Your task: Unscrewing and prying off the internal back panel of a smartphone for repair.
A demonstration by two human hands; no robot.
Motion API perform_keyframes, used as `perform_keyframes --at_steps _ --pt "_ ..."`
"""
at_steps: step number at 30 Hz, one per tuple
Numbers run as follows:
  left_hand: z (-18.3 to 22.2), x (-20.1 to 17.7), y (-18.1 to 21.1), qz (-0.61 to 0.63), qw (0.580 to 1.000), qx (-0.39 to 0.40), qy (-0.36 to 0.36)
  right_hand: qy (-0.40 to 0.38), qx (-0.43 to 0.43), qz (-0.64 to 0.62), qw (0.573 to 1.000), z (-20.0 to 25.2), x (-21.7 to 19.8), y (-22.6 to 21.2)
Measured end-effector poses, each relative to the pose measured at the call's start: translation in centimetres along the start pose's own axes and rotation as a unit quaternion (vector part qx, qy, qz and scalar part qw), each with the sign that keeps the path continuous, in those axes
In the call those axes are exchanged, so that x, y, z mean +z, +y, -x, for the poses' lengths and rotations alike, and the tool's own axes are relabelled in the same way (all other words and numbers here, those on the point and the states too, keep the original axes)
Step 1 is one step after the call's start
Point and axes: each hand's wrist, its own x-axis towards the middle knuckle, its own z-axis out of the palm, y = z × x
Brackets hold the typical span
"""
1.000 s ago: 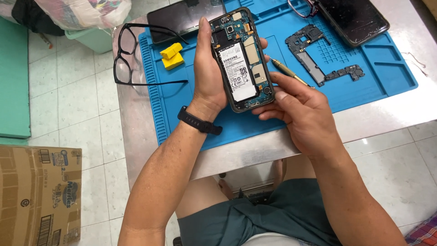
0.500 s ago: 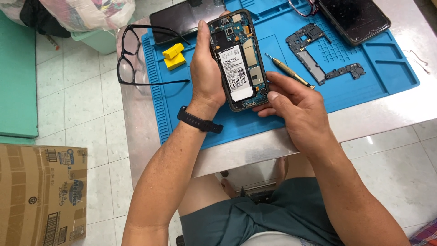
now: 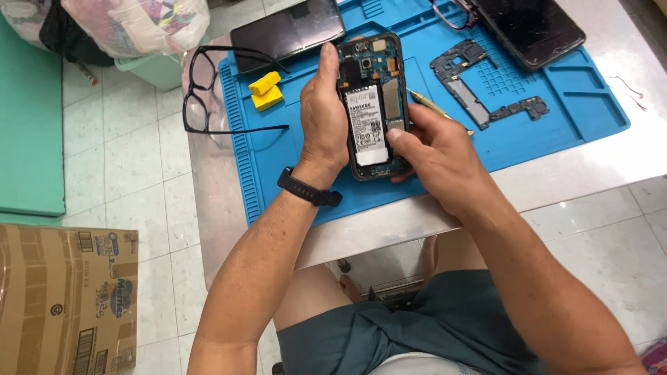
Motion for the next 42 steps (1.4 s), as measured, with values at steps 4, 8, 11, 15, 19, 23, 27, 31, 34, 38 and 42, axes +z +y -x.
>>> perform_keyframes --at_steps 4,8,11,15,19,23,27,31,34,38,42 --pt "0.5 0.2 0.0 -0.026 0.997 0.05 -0.049 -0.02 0.022 -0.041 0.999 -0.8 -0.5 0.2" --pt "0.8 -0.4 0.2 -0.019 0.98 0.125 -0.153 -0.039 0.01 -0.143 0.989 -1.2 -0.9 1.2" --pt "1.3 -0.3 0.5 -0.031 0.972 0.147 -0.18 -0.04 -0.029 -0.144 0.988 -0.7 -1.1 1.5" --pt "1.6 -0.5 0.8 -0.028 0.967 0.156 -0.198 -0.042 -0.036 -0.153 0.987 -0.4 -1.2 1.6" --pt "1.9 -0.9 1.6 -0.058 0.95 0.196 -0.236 -0.031 -0.045 -0.163 0.985 -0.2 -1.1 1.7" --pt "2.3 -1.1 2.7 -0.141 0.93 0.239 -0.242 -0.015 -0.04 -0.193 0.98 0.1 -1.2 1.6" --pt "2.1 -1.2 2.8 -0.163 0.931 0.243 -0.219 -0.016 -0.027 -0.216 0.976 0.0 -1.3 1.5" --pt "1.5 -2.0 2.5 -0.254 0.896 0.317 -0.179 -0.01 -0.017 -0.224 0.974 -0.2 -1.3 1.7" --pt "1.9 -1.8 3.9 -0.35 0.837 0.388 -0.161 -0.014 -0.024 -0.215 0.976 -0.1 -1.4 1.6" --pt "3.2 -1.0 6.2 -0.496 0.705 0.48 -0.164 -0.014 -0.03 -0.24 0.97 -0.5 -1.4 2.1" --pt "3.5 -1.4 4.2 -0.612 0.63 0.464 -0.12 -0.01 -0.013 -0.243 0.97 -0.4 -1.6 2.0"
